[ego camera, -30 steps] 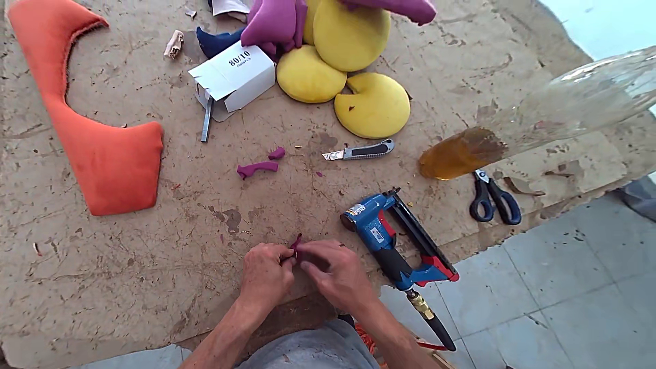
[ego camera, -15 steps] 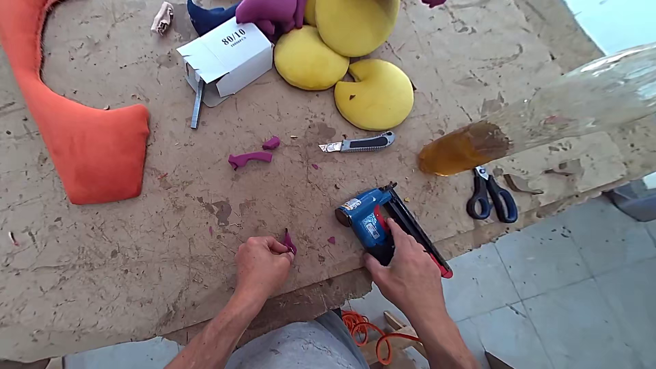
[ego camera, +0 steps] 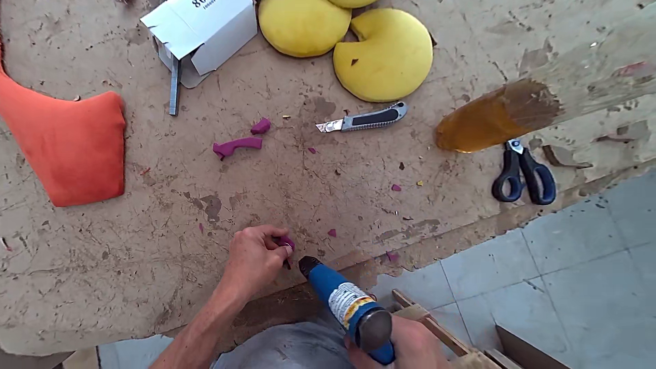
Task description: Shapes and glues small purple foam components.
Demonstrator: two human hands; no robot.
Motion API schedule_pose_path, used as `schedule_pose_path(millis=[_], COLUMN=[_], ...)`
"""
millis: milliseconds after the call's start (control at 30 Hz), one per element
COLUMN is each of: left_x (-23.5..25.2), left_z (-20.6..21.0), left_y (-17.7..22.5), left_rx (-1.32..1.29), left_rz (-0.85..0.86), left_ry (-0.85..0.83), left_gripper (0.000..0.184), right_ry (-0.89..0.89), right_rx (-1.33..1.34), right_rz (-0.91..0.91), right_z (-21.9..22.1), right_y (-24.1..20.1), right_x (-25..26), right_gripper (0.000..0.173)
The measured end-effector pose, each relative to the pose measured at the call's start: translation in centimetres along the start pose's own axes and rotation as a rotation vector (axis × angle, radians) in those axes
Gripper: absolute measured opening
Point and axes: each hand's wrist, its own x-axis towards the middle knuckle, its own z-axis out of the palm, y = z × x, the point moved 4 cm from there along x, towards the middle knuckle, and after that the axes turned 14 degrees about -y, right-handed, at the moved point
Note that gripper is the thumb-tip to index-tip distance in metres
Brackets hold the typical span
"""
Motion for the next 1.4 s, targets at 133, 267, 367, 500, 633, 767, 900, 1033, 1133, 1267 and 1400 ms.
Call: schedule_pose_path(millis=[133, 267, 367, 500, 633, 767, 900, 1033, 1133, 1267, 1400], left_x=[0.2, 0.2, 0.3, 0.6, 0.6, 1.4, 1.2, 0.9, 0.8, -1.3, -5.7], left_z=[-0.5, -0.6, -0.8, -1.1, -0.9, -0.9, -1.3, -0.8, -0.6, -1.2, -1.6], left_y=[0.1, 0.0, 0.1, 0.1, 0.0, 0.4, 0.7, 0.6, 0.3, 0.7, 2.7], left_rx=[0.083, 0.145, 0.223, 0.239, 0.441, 0.636, 0.851, 0.969, 0.892, 0.442, 0.011], left_rz=[0.025, 0.104, 0.165, 0.158, 0.438, 0.903, 0.946, 0.967, 0.993, 0.865, 0.770], left_ry=[-0.026, -0.024, -0.016, -0.059, 0.071, -0.022, -0.245, -0.273, -0.205, -0.009, 0.049], left_gripper=[0.026, 0.023, 0.023, 0.023, 0.027, 0.015, 0.026, 0.022, 0.025, 0.020, 0.017], right_ry=[-0.032, -0.031, -0.023, -0.030, -0.042, -0.018, 0.020, 0.207, 0.401, 0.463, 0.391], right_rx=[-0.100, -0.125, -0.141, -0.161, -0.158, -0.131, -0.134, -0.309, -0.526, -0.556, -0.197], right_rz=[0.003, 0.026, 0.033, 0.041, 0.041, 0.072, 0.120, 0.176, 0.205, 0.134, -0.267], right_z=[0.4, 0.5, 0.6, 0.8, 0.6, -0.6, -1.7, -2.5, -3.0, -4.2, -4.1], right_y=[-0.5, -0.8, -1.1, -1.2, -0.9, 0.6, 1.9, 1.5, 1.9, 3.2, -2.5], right_x=[0.9, 1.4, 1.6, 1.7, 1.4, 0.1, -1.0, -1.0, 2.1, 7.0, 4.9], right_gripper=[0.033, 0.036, 0.031, 0.028, 0.026, 0.020, 0.020, 0.027, 0.050, 0.065, 0.049])
